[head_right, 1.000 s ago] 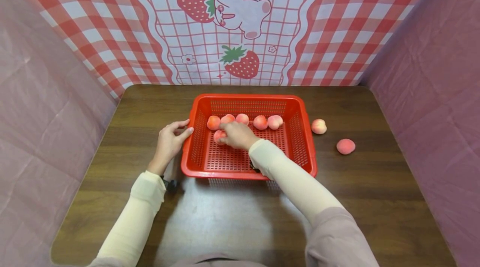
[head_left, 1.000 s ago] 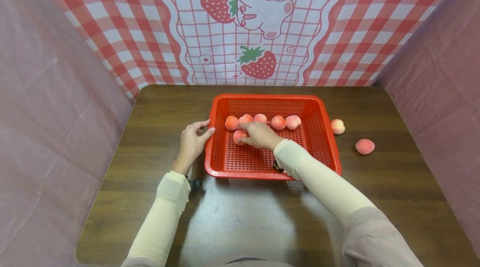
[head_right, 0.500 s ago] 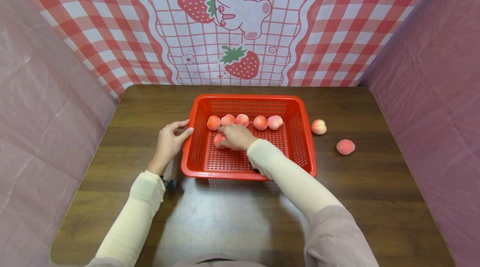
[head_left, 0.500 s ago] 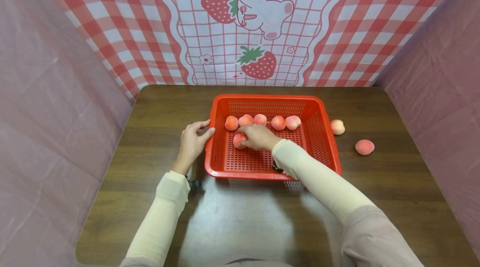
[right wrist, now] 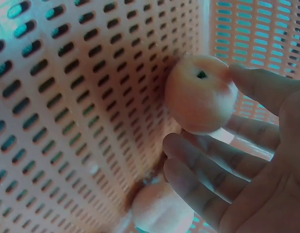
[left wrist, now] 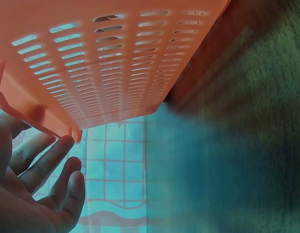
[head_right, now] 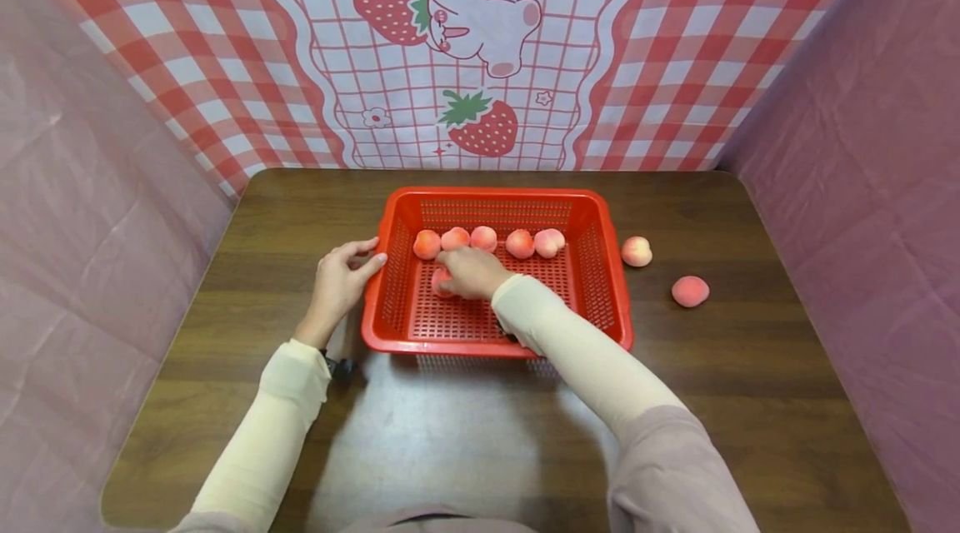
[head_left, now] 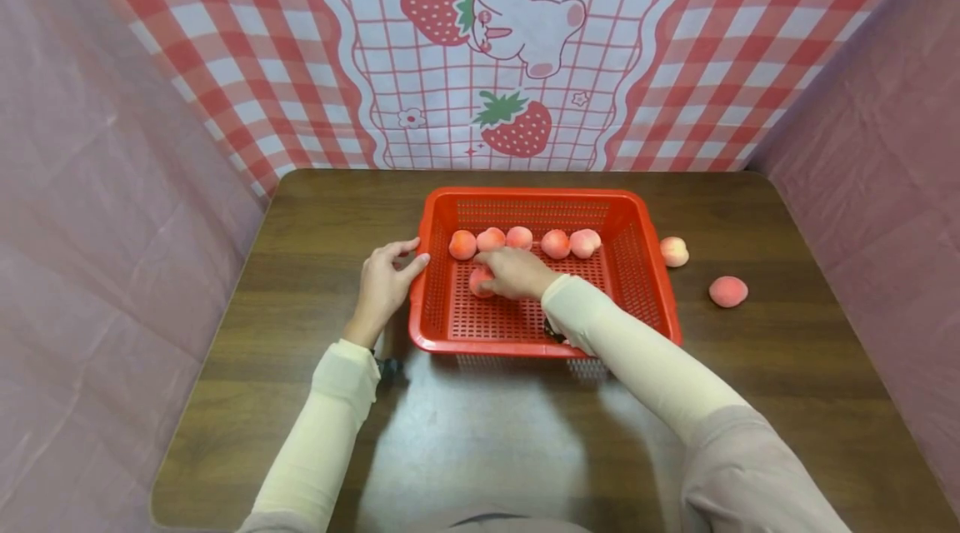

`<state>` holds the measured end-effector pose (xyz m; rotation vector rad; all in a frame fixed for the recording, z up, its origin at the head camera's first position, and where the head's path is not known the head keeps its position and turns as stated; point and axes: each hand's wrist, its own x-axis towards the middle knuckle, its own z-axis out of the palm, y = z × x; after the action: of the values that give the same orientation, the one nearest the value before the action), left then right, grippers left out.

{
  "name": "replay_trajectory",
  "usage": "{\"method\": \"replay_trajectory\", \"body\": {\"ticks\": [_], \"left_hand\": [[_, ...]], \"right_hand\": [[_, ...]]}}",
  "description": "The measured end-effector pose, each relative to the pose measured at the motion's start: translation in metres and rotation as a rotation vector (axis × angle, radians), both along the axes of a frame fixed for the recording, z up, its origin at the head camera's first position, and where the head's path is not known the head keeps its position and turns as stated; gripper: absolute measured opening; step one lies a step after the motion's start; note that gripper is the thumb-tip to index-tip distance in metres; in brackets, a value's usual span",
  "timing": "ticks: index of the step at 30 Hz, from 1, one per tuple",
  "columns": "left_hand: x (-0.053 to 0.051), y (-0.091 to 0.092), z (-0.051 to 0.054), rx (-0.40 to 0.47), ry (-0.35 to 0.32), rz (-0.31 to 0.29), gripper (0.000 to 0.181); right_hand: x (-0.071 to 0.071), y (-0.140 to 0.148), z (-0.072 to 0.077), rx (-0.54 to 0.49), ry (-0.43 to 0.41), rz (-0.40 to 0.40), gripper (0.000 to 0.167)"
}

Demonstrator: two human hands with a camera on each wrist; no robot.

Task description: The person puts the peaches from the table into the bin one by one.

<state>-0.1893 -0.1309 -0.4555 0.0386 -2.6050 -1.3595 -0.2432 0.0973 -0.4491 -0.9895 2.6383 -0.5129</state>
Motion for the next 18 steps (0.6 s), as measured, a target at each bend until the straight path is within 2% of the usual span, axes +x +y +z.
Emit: {"method": "replay_trajectory", "body": {"ticks": [4, 9, 18], "left_hand": [[0.0, 0.0, 0.0, -0.007, -0.002, 0.004, 0.036], [0.0, 0.0, 0.0, -0.015, 0.005, 0.011, 0.036], [0.001, 0.0, 0.0, -0.019, -0.003, 0.012, 0.036]], "right_hand": [[-0.003, 0.001, 0.009, 0.051, 0.012, -0.004, 0.022], [-0.006, 0.004, 0.023, 0.092, -0.031, -0.061, 0.038], [-0.006, 0.018, 0.036, 0.094, -0.005, -0.074, 0.046]]}}
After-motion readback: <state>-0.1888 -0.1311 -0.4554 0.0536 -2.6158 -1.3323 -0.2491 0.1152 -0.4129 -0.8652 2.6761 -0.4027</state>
